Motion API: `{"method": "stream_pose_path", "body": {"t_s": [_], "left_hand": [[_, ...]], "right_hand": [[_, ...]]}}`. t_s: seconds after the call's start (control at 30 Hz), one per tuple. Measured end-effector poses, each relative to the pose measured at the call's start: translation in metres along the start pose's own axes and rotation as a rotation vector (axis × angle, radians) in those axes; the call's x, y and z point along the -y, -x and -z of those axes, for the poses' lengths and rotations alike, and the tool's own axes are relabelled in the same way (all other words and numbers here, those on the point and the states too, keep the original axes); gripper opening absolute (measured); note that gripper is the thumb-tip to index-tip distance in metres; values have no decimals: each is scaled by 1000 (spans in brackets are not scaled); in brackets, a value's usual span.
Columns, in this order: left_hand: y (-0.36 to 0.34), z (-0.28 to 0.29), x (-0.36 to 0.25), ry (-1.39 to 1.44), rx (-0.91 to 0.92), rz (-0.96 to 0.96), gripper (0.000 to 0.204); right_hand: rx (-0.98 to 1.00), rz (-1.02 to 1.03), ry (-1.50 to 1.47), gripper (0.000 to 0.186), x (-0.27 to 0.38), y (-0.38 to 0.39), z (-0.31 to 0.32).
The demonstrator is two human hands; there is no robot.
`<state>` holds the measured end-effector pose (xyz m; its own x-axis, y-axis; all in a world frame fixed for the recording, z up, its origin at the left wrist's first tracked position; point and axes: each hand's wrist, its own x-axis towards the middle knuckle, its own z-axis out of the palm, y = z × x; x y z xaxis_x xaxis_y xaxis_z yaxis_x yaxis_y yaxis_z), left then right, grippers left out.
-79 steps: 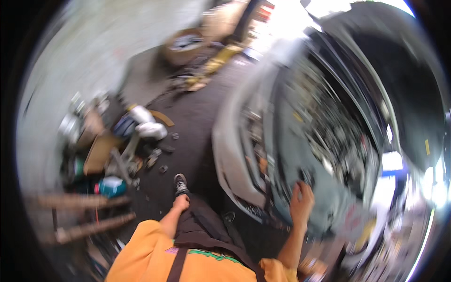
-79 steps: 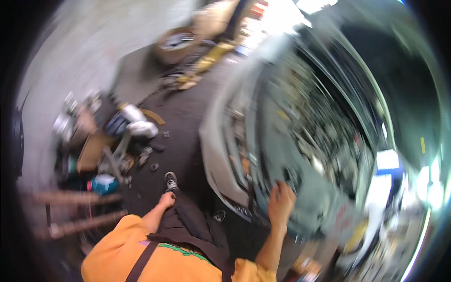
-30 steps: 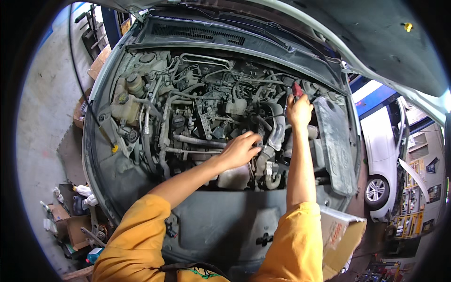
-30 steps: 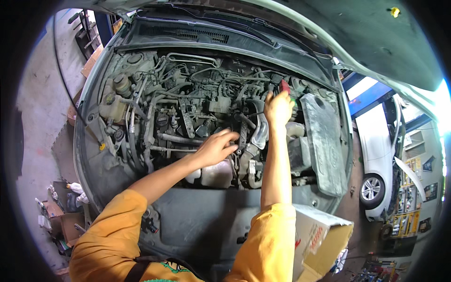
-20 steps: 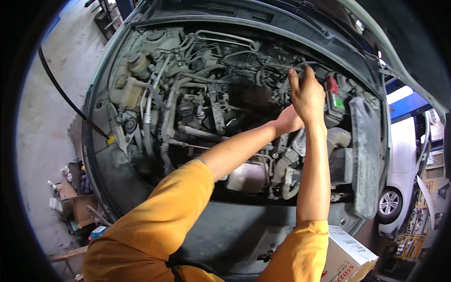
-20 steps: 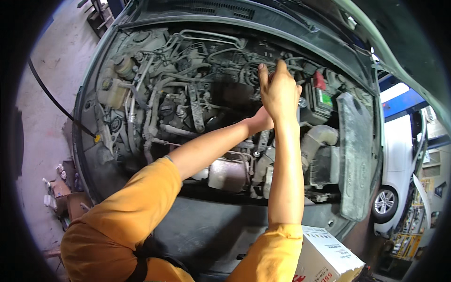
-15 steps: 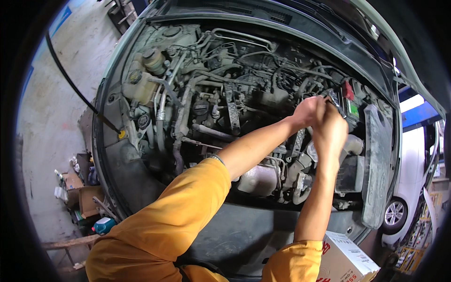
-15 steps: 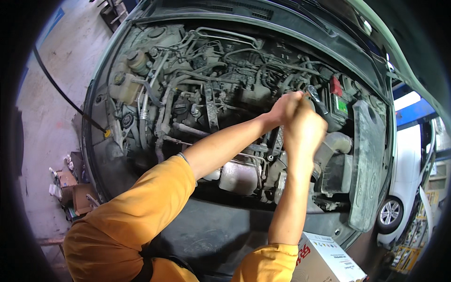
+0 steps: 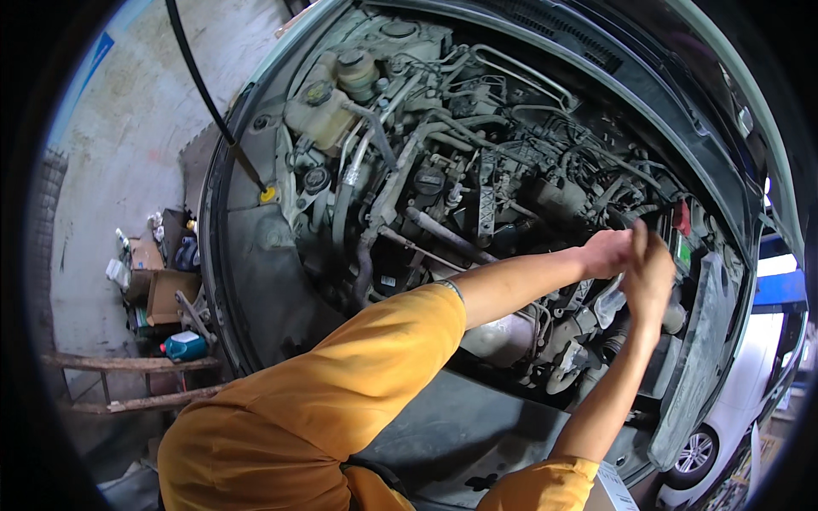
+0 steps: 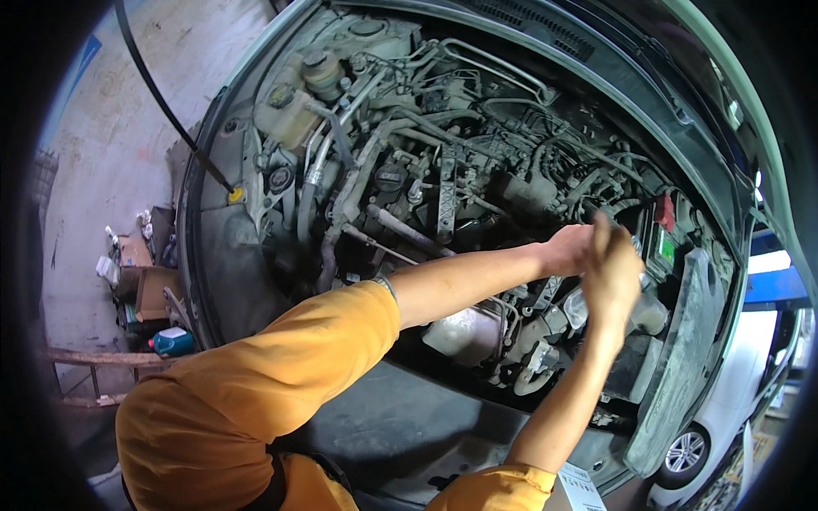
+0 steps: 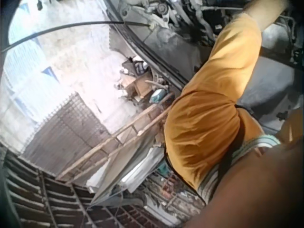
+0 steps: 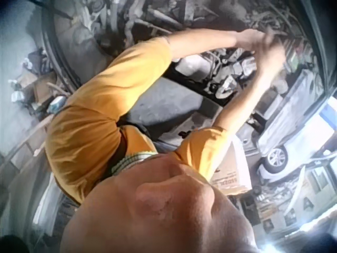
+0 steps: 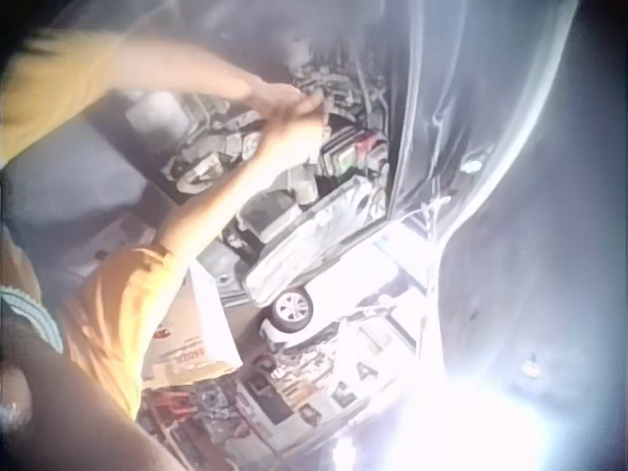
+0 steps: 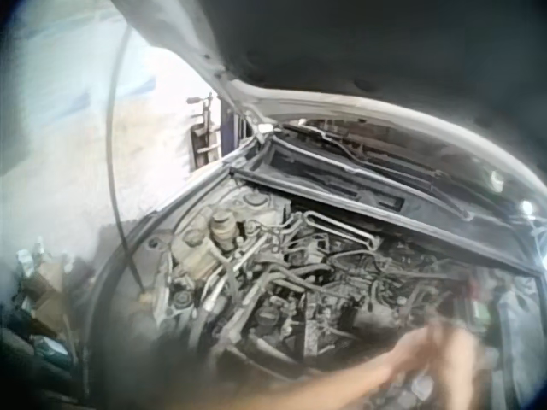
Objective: The person works on a car engine with the hood open, using a ratchet and screwdriver to loosen and tighten bolts and remove parts. The person retrieves tools from a cardboard box and manipulates engine components.
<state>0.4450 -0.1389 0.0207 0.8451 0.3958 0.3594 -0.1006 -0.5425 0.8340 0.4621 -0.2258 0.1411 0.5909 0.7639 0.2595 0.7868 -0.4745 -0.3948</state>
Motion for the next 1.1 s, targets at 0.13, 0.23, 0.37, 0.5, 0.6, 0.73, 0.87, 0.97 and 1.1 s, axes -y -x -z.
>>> {"method": "stream_pose_path", "body": {"t_s": [0.13, 0.23, 0.37, 0.5, 0.6, 0.73, 0.87, 0.97, 1.1], "left_hand": [[0, 3, -5, -36, -178, 48, 20], [8, 1, -4, -123, -4, 54, 20], [8, 8, -5, 21, 100, 29, 17], [1, 4, -2, -54, -180, 106, 21], [3, 0, -7, -116, 33, 73, 21], [6, -4, -1, -143, 13, -5, 29], [1, 4, -12, -73, -121, 123, 27], [1, 2, -18, -110, -36, 94, 25], [11, 4, -6, -99, -37, 46, 24]], "right_hand": [[-252, -139, 65, 53, -54, -22, 14], [-218, -24, -302, 56, -12, -34, 7], [234, -42, -187, 54, 29, -5, 24], [-14, -147, 53, 57, -14, -9, 24], [-86, -117, -99, 59, -38, -28, 25], [236, -199, -365, 62, -4, -3, 32], [6, -240, -99, 71, -26, 2, 28], [-96, -100, -336, 71, -34, -18, 25], [126, -174, -458, 70, 4, -4, 37]]}}
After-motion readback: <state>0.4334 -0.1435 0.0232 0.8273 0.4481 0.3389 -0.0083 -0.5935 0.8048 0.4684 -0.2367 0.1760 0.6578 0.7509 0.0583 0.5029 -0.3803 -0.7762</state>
